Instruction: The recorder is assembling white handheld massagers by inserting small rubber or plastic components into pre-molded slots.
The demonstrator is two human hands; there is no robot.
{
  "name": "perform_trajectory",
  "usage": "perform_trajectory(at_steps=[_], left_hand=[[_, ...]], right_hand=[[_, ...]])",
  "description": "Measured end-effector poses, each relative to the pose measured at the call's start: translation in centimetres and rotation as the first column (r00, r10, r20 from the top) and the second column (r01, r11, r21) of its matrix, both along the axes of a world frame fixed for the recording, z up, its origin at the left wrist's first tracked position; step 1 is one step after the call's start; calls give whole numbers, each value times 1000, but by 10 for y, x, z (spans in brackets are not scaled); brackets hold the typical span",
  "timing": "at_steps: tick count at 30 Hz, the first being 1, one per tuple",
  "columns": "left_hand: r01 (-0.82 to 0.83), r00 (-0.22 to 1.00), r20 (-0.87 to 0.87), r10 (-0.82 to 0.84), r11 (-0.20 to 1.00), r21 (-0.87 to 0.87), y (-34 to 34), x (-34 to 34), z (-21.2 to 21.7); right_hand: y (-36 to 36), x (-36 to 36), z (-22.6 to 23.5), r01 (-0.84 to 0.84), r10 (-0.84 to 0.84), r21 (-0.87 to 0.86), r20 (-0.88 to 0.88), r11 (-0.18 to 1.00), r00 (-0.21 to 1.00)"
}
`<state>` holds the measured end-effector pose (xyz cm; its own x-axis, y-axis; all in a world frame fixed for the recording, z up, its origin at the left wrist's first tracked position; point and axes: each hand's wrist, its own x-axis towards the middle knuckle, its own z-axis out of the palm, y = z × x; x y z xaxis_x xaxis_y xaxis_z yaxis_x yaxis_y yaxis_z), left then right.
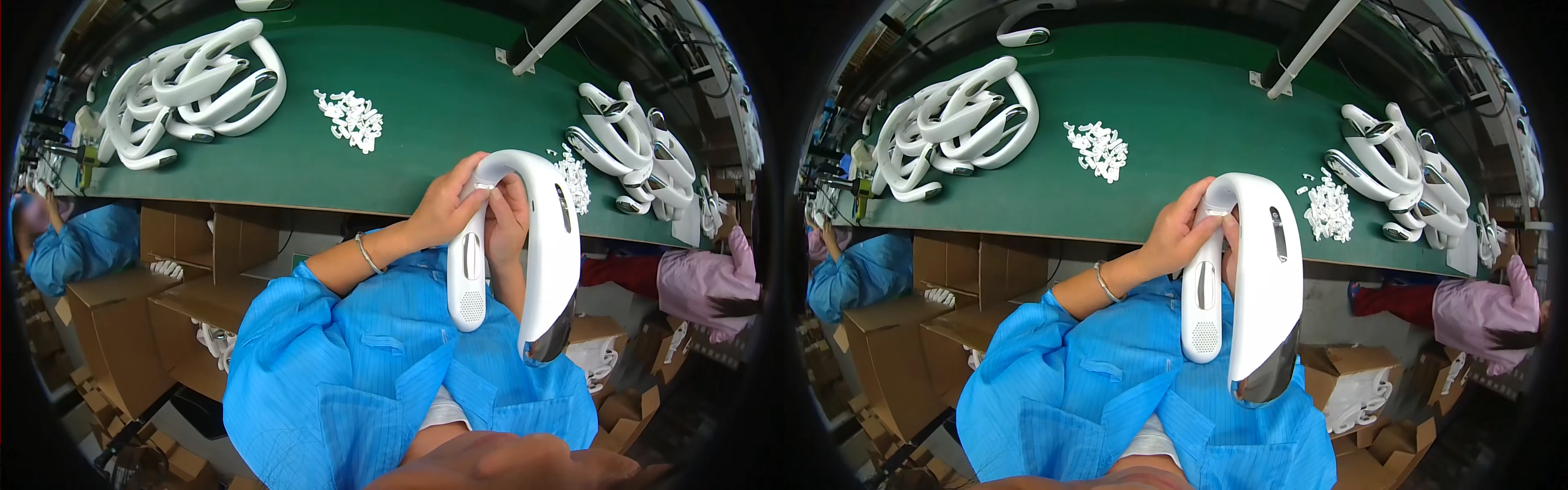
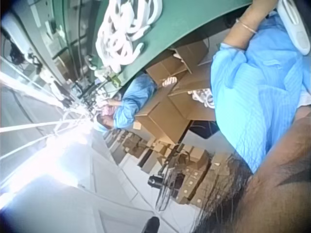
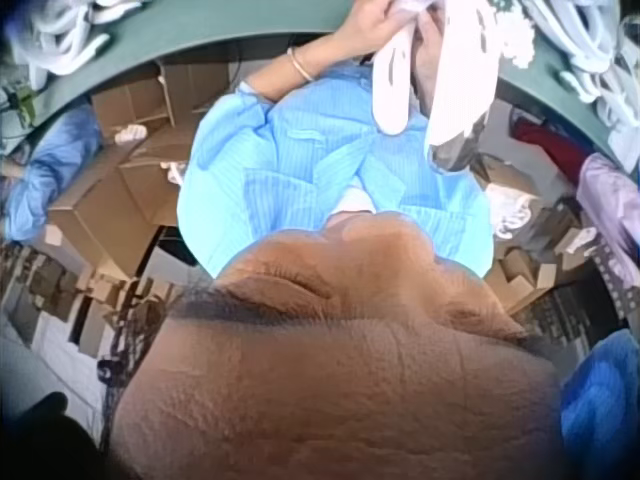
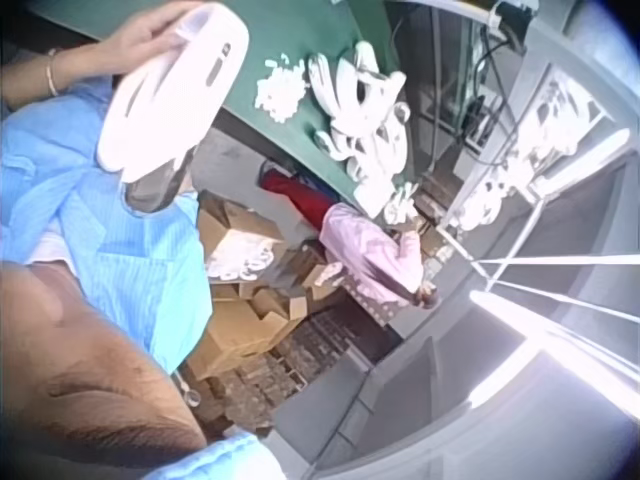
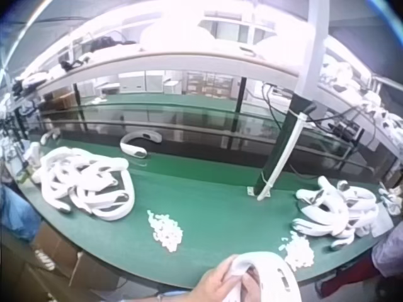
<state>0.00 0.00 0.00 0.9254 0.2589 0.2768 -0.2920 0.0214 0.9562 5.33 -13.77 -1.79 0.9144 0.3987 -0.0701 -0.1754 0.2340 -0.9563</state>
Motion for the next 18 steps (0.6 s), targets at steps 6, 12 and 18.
perform_trajectory(at_steps=[6, 12, 18], left_hand=[[59, 996, 68, -57, 998, -23, -2, 9, -6], [-67, 992, -121, 26, 934, -352, -4, 19, -37], [-128, 840, -511, -181, 850, -512, 3, 26, -17]], right_hand=[[5, -1, 18, -19, 80, -319, 178, 948, 981], [-10, 23, -109, -17, 18, -42, 22, 999, 1000], [-57, 93, 6, 582, 208, -595, 776, 554, 595]])
